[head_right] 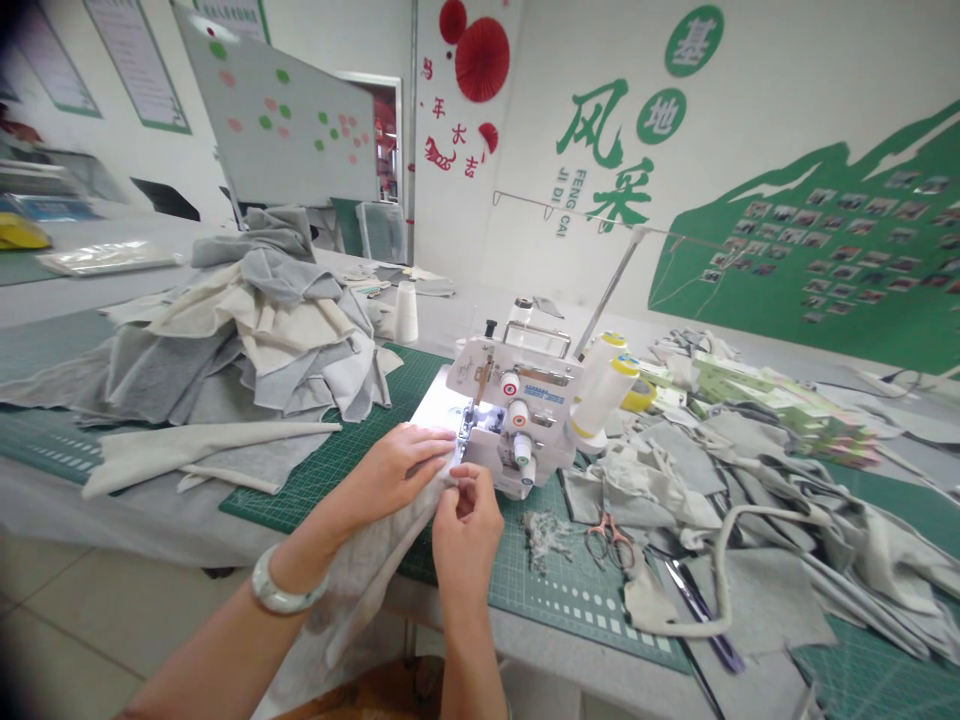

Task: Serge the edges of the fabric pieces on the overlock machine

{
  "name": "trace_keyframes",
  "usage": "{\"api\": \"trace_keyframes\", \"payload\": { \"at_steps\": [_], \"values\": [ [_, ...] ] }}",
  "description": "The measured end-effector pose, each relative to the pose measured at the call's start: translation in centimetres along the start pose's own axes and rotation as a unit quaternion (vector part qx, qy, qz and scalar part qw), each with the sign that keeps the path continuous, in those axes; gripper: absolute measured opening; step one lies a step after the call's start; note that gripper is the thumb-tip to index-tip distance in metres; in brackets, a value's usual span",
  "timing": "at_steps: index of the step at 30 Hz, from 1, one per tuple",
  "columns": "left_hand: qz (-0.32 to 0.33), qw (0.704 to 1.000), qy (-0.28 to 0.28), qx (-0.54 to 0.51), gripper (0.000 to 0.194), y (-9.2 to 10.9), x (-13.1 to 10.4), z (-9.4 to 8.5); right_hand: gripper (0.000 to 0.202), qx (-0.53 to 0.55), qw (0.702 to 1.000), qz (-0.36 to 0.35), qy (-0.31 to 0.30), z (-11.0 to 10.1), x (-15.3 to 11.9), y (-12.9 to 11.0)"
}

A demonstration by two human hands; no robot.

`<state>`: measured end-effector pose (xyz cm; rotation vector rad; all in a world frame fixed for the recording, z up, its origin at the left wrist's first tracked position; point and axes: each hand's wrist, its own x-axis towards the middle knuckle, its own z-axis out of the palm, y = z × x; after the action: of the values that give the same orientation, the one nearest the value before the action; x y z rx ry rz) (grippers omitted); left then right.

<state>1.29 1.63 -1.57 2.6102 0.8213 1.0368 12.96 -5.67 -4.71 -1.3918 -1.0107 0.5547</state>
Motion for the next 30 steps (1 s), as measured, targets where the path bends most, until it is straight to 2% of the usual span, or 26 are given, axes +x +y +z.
{"api": "trace_keyframes", "payload": {
  "at_steps": [4, 8, 11, 15, 24, 26, 30],
  "values": [
    [0.001, 1.000, -0.010, 0.014, 0.026, 0.0, 0.1, -0.2, 0.011, 0.016, 1.000, 0.006, -0.003, 0.0, 0.1, -0.2],
    [-0.010, 0.999, -0.036, 0.028, 0.024, -0.1, 0.4, -0.4, 0.025, 0.000, 1.000, 0.011, 0.003, 0.1, 0.3, -0.5],
    [-0.026, 0.999, -0.034, 0.017, 0.022, -0.6, 0.6, -0.4, 0.028, -0.021, 0.999, 0.022, 0.010, 0.1, 0.6, -0.4],
    [-0.041, 0.999, -0.029, -0.021, 0.028, -1.2, 0.9, -0.3, 0.025, -0.013, 0.999, 0.040, 0.007, 0.1, 0.8, -0.4],
    [-0.029, 0.998, -0.044, -0.026, 0.020, -2.1, 1.1, -0.4, 0.014, -0.031, 0.998, 0.043, -0.017, 0.1, 0.4, -1.0],
    [-0.017, 1.000, -0.024, -0.010, 0.017, -1.5, 0.7, -0.5, 0.015, -0.028, 0.998, 0.034, -0.034, 0.1, 0.1, -1.1],
    [0.004, 0.997, 0.070, 0.025, 0.017, 0.7, -1.2, -0.6, 0.020, -0.005, 0.999, 0.017, -0.045, 0.6, -0.9, -1.1]
  ]
}}
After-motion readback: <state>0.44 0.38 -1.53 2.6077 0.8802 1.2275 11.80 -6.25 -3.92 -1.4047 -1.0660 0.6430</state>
